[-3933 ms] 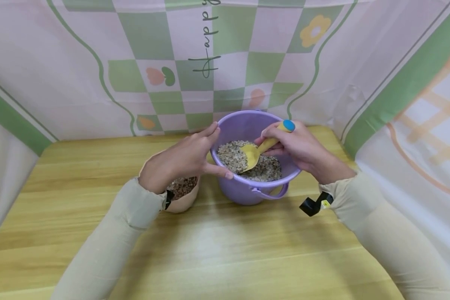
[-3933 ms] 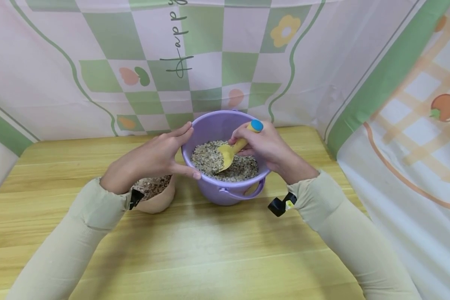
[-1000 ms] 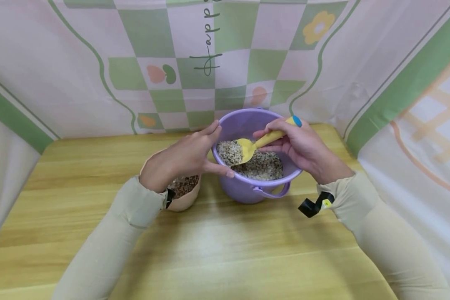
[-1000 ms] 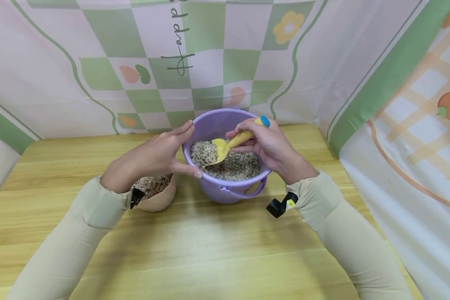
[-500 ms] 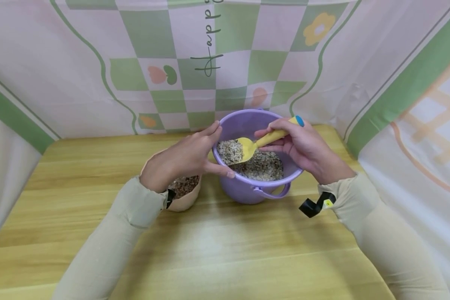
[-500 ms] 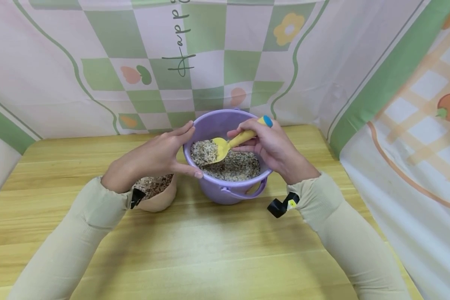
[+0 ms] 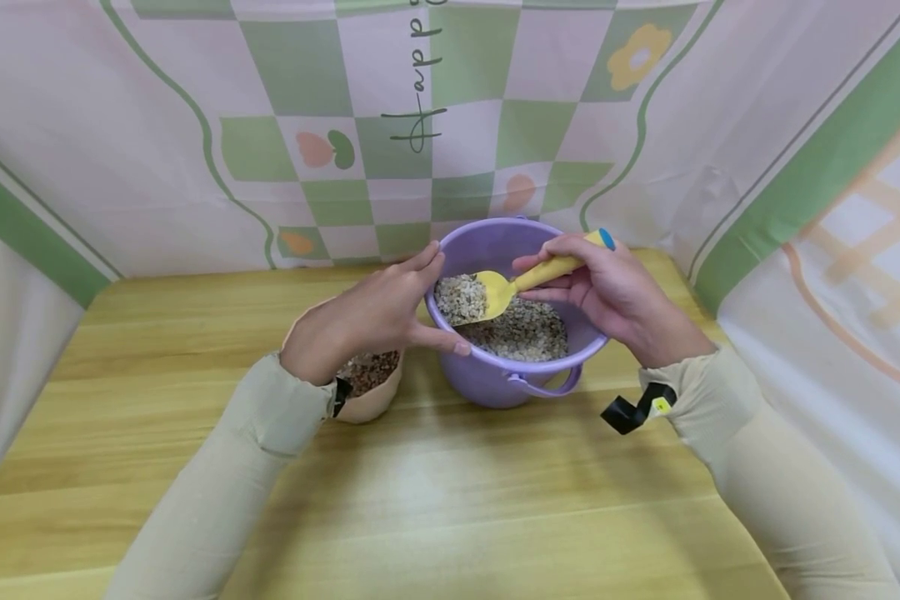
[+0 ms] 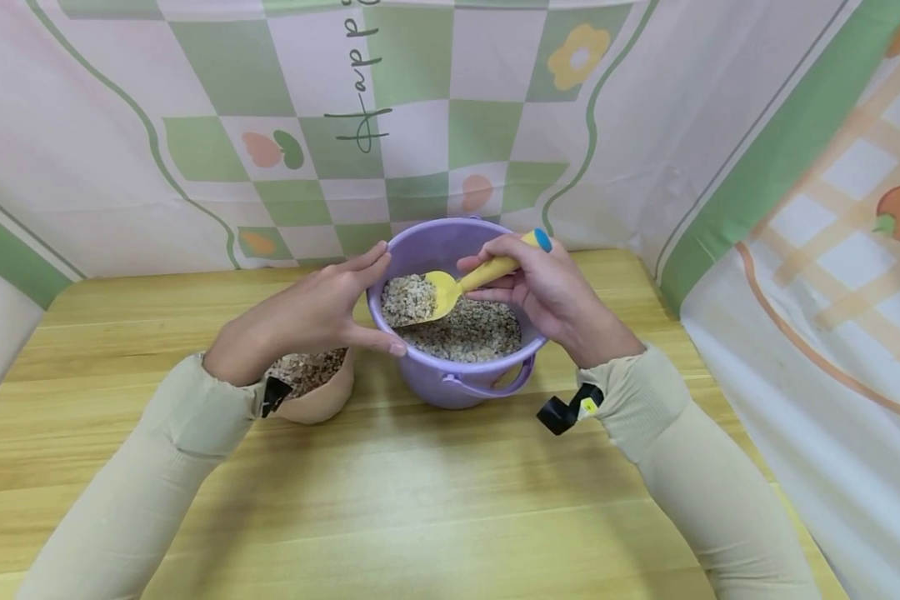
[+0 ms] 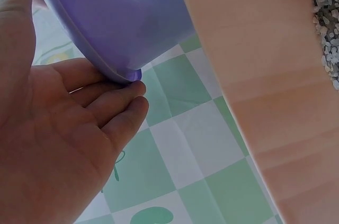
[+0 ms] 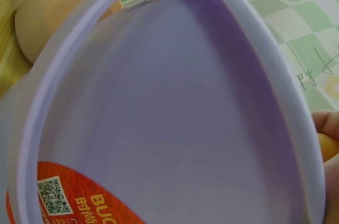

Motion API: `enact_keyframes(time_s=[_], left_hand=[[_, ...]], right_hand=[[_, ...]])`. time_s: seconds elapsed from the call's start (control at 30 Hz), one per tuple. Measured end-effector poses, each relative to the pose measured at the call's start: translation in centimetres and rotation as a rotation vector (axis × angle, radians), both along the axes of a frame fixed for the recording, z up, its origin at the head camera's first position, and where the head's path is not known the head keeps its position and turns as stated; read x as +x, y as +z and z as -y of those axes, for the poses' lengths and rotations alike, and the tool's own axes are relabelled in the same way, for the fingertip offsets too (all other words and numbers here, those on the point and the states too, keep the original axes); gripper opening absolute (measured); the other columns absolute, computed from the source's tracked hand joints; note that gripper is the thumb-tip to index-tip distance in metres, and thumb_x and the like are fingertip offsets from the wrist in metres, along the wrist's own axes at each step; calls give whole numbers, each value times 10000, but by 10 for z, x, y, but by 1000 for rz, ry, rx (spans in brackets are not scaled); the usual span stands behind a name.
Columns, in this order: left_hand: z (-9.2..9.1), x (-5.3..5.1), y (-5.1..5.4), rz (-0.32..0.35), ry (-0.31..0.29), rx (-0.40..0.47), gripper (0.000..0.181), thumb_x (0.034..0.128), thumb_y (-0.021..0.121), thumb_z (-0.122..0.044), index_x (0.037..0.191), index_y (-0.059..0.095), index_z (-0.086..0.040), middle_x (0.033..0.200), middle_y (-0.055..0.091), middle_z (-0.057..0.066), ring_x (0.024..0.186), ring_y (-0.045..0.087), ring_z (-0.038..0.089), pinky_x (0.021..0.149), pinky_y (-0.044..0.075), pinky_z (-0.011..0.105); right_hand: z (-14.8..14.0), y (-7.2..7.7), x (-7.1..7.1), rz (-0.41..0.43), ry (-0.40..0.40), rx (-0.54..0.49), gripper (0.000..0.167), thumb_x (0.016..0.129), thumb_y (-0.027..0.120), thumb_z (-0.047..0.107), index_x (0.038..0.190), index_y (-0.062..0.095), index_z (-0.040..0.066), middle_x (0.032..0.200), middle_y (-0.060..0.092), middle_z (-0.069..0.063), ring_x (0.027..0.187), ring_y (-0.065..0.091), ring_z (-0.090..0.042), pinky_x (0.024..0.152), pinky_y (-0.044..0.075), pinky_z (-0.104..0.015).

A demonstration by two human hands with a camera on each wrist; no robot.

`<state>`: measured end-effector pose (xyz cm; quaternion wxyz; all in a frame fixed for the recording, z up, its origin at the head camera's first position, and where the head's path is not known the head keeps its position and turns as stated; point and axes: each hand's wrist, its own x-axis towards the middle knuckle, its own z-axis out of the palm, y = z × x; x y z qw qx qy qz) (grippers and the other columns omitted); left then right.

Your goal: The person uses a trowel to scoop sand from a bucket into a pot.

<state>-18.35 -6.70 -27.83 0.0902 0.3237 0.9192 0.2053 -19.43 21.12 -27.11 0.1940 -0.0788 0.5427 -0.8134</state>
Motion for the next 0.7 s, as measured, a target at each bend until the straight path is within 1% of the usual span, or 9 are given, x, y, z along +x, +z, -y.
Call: enact_keyframes(time_s=[0.27, 0.47, 0.7], left_hand=[[0, 0, 1, 8, 4, -2, 1250, 739, 726, -700, 1574, 127, 12, 1633, -36, 190, 1438, 296, 377, 1157, 299, 411], [0, -1, 1, 2, 1, 2, 1247, 741, 724, -699, 1572, 128, 15, 1635, -27, 190, 1444, 285, 367, 1160, 299, 406], [1, -1, 1, 13, 7, -3, 1249, 741, 714, -711, 1574, 122, 7, 1636, -37, 178, 1458, 250, 365, 1169, 272, 407]], right_hand=[[-1, 1, 1, -7, 8, -15, 260, 1035, 495, 47, 905, 687, -72, 1014, 707, -289, 955, 696, -441, 894, 517, -509], [-1, 4, 3, -12, -16, -16, 256, 1030, 500, 39, 884, 681, -70, 1007, 710, -287, 996, 687, -435, 893, 523, -506], [-1, 5, 4, -12, -20, -31, 264, 1031, 487, 28, 875, 674, -73, 1004, 710, -290, 1014, 680, -437, 901, 516, -524]])
